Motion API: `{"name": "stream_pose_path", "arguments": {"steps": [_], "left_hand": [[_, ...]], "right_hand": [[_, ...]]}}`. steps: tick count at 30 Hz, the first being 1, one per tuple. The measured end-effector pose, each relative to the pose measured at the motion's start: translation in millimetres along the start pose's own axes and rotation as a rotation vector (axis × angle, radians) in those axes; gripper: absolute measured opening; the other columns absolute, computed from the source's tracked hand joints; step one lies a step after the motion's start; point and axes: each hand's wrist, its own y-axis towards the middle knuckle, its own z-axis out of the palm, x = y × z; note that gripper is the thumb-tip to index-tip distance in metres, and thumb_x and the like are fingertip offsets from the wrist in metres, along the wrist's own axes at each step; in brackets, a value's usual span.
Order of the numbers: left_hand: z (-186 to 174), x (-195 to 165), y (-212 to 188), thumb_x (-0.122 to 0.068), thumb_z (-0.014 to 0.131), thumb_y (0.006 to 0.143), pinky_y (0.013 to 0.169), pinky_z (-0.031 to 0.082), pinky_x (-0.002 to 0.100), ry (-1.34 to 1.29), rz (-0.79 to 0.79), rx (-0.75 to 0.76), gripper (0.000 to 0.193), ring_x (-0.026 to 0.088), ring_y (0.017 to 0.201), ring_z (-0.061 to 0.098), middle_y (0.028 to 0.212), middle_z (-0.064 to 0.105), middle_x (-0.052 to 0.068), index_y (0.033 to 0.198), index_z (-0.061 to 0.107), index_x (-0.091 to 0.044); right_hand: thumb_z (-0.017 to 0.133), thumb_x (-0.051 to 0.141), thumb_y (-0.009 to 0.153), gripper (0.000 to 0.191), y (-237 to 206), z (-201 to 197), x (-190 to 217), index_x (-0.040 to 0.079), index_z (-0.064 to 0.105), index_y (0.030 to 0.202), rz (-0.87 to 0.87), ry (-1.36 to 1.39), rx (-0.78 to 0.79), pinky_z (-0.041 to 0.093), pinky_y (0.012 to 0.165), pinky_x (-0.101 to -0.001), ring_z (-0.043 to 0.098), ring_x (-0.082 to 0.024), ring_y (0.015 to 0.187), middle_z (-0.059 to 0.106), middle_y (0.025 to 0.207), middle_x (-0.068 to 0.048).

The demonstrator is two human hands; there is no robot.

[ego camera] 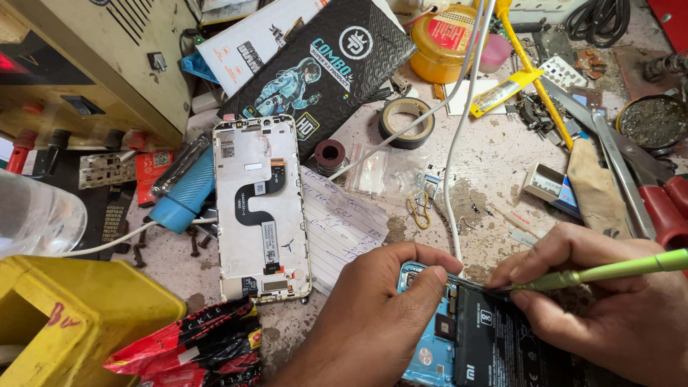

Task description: The person uses a green screwdriver to loosen screws on the back of a blue smartphone, then switches to tweezers to remove small components near the battery. The phone remains open on the workbench throughout the clip.

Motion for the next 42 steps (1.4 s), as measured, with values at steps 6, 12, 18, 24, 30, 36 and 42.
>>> {"name": "stream_pose_path", "arguments": {"steps": [6, 12, 18, 24, 30, 36, 42], "left_hand": [[2, -4, 0, -0.025, 0.061, 0.09, 0.047, 0.042, 0.028, 0.029, 0.028, -0.005, 0.024, 0.005, 0.053, 0.05, 0.059, 0.058, -0.004, 0.103, 0.075, -0.01], [8, -1, 3, -0.026, 0.063, 0.092, 0.058, 0.05, 0.028, 0.089, 0.151, -0.043, 0.026, 0.006, 0.063, 0.058, 0.065, 0.065, -0.001, 0.104, 0.077, -0.009], [10, 6, 10, -0.026, 0.064, 0.093, 0.076, 0.055, 0.031, 0.057, 0.121, -0.009, 0.029, 0.012, 0.081, 0.069, 0.082, 0.076, 0.005, 0.114, 0.077, -0.011], [19, 9, 20, -0.029, 0.063, 0.095, 0.085, 0.055, 0.03, 0.089, 0.233, -0.039, 0.03, 0.012, 0.092, 0.073, 0.093, 0.079, 0.005, 0.115, 0.076, -0.011], [21, 12, 27, -0.025, 0.062, 0.096, 0.084, 0.058, 0.03, 0.064, 0.134, 0.008, 0.031, 0.011, 0.091, 0.073, 0.095, 0.081, 0.007, 0.12, 0.077, -0.013], [23, 13, 36, -0.02, 0.063, 0.094, 0.095, 0.053, 0.03, 0.097, 0.287, 0.019, 0.032, 0.011, 0.105, 0.075, 0.103, 0.082, 0.005, 0.124, 0.074, -0.013], [25, 15, 42, -0.017, 0.063, 0.095, 0.099, 0.051, 0.031, 0.094, 0.349, 0.053, 0.035, 0.012, 0.109, 0.073, 0.106, 0.081, 0.007, 0.128, 0.071, -0.012]], "right_hand": [[0.077, 0.0, 0.081, 0.019, 1, -2, 2, 0.005, 0.066, 0.096, 0.017, -0.003, 0.005, 0.063, 0.079, -0.0282, 0.079, -0.015, 0.095, 0.079, 0.101, -0.009], [0.08, 0.002, 0.079, 0.018, 1, -4, 3, 0.005, 0.068, 0.093, -0.081, -0.054, -0.045, 0.063, 0.078, -0.0261, 0.079, -0.012, 0.092, 0.079, 0.1, -0.007], [0.078, 0.004, 0.079, 0.018, 4, -17, 6, 0.007, 0.069, 0.094, -0.09, -0.066, 0.019, 0.062, 0.078, -0.0261, 0.078, -0.011, 0.09, 0.079, 0.1, -0.004], [0.075, 0.001, 0.083, 0.017, 5, -22, 9, 0.005, 0.067, 0.098, -0.079, 0.11, -0.038, 0.067, 0.083, -0.027, 0.078, -0.015, 0.095, 0.079, 0.102, -0.008], [0.077, 0.006, 0.088, 0.015, 5, -26, 5, 0.005, 0.072, 0.102, -0.088, 0.028, -0.063, 0.065, 0.079, -0.0249, 0.077, -0.013, 0.091, 0.078, 0.102, -0.006], [0.077, 0.008, 0.092, 0.018, 4, -31, 0, 0.003, 0.079, 0.109, -0.068, 0.109, -0.046, 0.065, 0.076, -0.026, 0.082, -0.013, 0.09, 0.079, 0.102, -0.008], [0.075, 0.014, 0.091, 0.017, 9, -33, 6, 0.008, 0.078, 0.106, -0.018, 0.027, -0.098, 0.062, 0.073, -0.0241, 0.078, -0.01, 0.084, 0.08, 0.091, 0.0]]}}
